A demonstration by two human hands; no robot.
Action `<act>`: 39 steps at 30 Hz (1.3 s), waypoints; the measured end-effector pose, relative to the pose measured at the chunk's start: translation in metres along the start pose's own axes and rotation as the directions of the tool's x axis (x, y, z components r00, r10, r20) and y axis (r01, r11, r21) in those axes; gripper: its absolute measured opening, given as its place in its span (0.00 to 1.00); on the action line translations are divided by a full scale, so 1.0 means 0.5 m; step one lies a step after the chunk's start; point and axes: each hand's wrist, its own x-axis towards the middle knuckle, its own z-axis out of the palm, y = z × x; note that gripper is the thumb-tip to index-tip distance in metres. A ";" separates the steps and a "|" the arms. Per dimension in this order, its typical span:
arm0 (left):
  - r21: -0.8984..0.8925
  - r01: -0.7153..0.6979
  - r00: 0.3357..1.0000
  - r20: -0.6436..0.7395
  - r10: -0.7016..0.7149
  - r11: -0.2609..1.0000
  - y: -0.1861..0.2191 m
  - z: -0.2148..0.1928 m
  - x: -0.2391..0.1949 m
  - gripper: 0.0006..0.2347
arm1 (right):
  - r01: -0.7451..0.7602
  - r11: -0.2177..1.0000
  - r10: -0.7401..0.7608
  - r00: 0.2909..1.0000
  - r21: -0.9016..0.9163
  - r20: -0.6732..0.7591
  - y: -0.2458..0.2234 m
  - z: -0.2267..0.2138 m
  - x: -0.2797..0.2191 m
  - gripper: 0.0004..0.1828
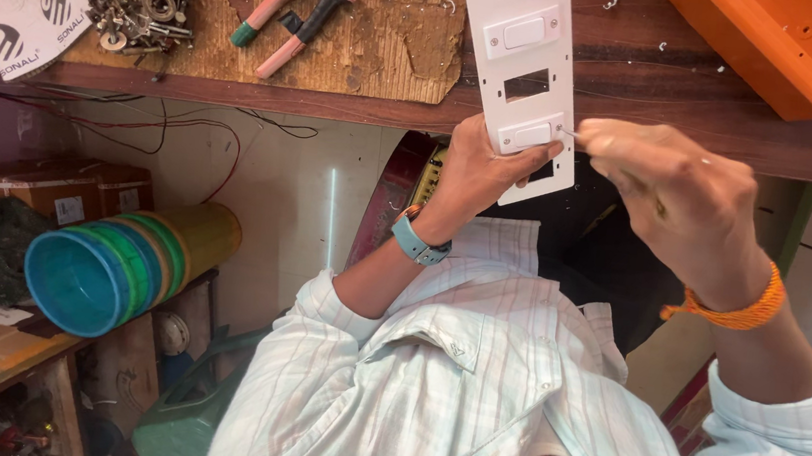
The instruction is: The person assembles a white plastic electrical switchboard by inserting switches and securing them with screws. They use a screwdriver and pliers to tighten screws and adjust components on the board.
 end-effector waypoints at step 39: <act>-0.117 -0.005 1.000 -0.031 0.002 0.993 -0.006 0.012 0.004 0.07 | -0.018 0.994 0.008 0.996 -0.104 -0.090 -0.014 0.023 -0.033 0.23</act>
